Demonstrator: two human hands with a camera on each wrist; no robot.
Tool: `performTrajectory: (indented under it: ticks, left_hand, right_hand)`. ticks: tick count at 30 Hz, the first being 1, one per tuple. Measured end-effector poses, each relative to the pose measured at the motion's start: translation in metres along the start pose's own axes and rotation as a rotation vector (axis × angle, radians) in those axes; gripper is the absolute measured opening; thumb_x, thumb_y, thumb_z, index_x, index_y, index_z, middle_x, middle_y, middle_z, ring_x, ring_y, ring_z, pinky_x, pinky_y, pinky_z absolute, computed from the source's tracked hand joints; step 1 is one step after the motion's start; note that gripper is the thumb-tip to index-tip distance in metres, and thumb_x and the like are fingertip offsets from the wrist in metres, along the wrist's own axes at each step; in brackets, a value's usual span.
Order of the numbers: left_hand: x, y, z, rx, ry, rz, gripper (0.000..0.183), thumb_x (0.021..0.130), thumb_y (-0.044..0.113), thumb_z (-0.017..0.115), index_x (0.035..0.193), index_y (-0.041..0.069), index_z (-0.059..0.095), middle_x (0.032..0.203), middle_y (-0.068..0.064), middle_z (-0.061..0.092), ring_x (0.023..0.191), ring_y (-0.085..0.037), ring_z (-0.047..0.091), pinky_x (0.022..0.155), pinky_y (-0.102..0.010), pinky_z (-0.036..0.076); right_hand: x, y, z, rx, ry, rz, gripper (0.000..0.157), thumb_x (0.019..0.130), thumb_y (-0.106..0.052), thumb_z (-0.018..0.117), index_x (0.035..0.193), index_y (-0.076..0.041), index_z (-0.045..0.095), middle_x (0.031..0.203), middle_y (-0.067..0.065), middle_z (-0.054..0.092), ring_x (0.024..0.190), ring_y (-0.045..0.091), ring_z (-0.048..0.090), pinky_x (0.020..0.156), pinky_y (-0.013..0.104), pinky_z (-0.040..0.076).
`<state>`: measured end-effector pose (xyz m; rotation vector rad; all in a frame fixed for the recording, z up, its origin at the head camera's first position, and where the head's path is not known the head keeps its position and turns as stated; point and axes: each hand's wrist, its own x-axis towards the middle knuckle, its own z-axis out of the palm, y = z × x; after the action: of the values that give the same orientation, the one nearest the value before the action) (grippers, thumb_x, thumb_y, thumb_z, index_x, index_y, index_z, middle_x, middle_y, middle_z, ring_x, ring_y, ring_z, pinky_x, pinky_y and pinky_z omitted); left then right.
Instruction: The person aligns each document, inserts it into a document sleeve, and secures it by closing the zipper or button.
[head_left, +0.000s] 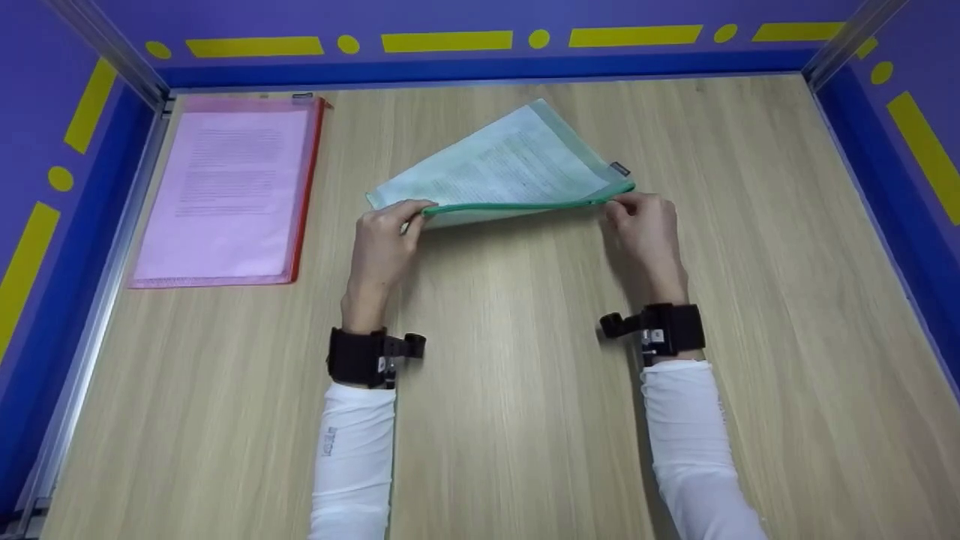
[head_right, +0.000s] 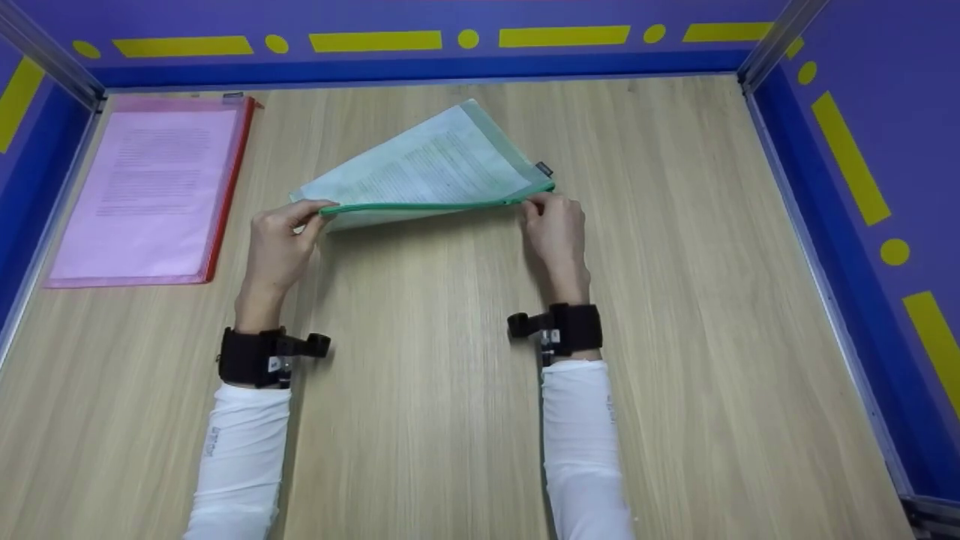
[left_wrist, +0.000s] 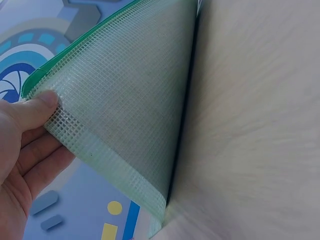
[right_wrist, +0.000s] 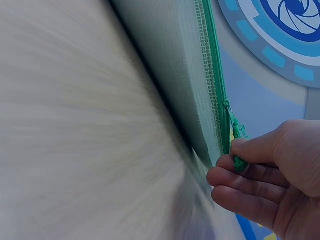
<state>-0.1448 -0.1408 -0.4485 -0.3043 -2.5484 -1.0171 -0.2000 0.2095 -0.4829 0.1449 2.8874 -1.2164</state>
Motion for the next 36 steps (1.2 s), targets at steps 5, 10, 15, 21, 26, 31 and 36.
performTrajectory:
  ticks: [5,10,15,21,26,31,36]
  left_hand:
    - [-0.001,-0.006,-0.003,-0.020,0.028,-0.014,0.017,0.096,0.007,0.063,0.106,0.004,0.076,0.104,-0.010,0.078,0.098,-0.022,0.074,0.084,-0.037,0.059]
    - [-0.002,-0.013,-0.005,-0.031,0.046,-0.019,0.016,0.095,0.005,0.064,0.105,0.004,0.077,0.102,-0.011,0.078,0.094,-0.023,0.074,0.082,-0.037,0.059]
    - [-0.002,-0.015,-0.006,-0.028,0.046,-0.020,0.016,0.095,0.007,0.064,0.105,0.004,0.077,0.102,-0.011,0.078,0.092,-0.023,0.074,0.081,-0.038,0.059]
    - [-0.002,-0.016,-0.008,-0.035,0.064,-0.054,0.016,0.095,0.008,0.065,0.105,0.004,0.076,0.102,-0.010,0.078,0.093,-0.022,0.074,0.082,-0.037,0.060]
    - [-0.002,-0.018,-0.011,-0.043,0.066,-0.080,0.016,0.094,0.006,0.065,0.105,0.004,0.076,0.103,-0.010,0.078,0.093,-0.022,0.074,0.083,-0.037,0.059]
    - [-0.002,-0.018,-0.013,-0.038,0.063,-0.106,0.016,0.095,0.007,0.064,0.105,0.004,0.076,0.104,-0.010,0.077,0.095,-0.022,0.074,0.085,-0.037,0.059]
    - [-0.001,-0.018,-0.014,-0.027,0.060,-0.125,0.017,0.095,0.011,0.065,0.106,0.004,0.076,0.104,-0.010,0.077,0.096,-0.022,0.074,0.086,-0.038,0.059]
  right_hand:
    - [0.001,0.003,-0.005,-0.004,0.023,0.014,0.027,0.100,-0.018,0.053,0.114,-0.007,0.074,0.093,0.005,0.067,0.077,0.015,0.056,0.060,0.021,0.043]
    - [0.002,0.009,-0.007,0.009,0.032,0.038,0.027,0.100,-0.019,0.054,0.113,-0.006,0.073,0.096,0.007,0.069,0.079,0.015,0.057,0.060,0.021,0.043]
    - [0.003,0.012,-0.010,-0.001,0.030,0.043,0.027,0.100,-0.018,0.053,0.115,-0.006,0.073,0.098,0.007,0.069,0.078,0.015,0.056,0.059,0.020,0.042]
    - [0.003,0.016,-0.019,0.009,0.043,0.095,0.029,0.101,-0.019,0.052,0.118,-0.007,0.072,0.105,0.008,0.069,0.087,0.016,0.058,0.067,0.022,0.045]
    - [0.003,0.023,-0.023,0.021,0.061,0.115,0.031,0.101,-0.020,0.051,0.120,-0.005,0.071,0.110,0.011,0.070,0.093,0.018,0.059,0.072,0.023,0.046]
    - [0.004,0.029,-0.028,0.043,0.077,0.159,0.031,0.101,-0.020,0.051,0.120,-0.005,0.071,0.110,0.009,0.069,0.091,0.015,0.059,0.071,0.021,0.046]
    - [0.005,0.032,-0.029,0.066,0.074,0.176,0.031,0.101,-0.020,0.051,0.119,-0.005,0.071,0.108,0.008,0.068,0.089,0.013,0.058,0.070,0.019,0.047]
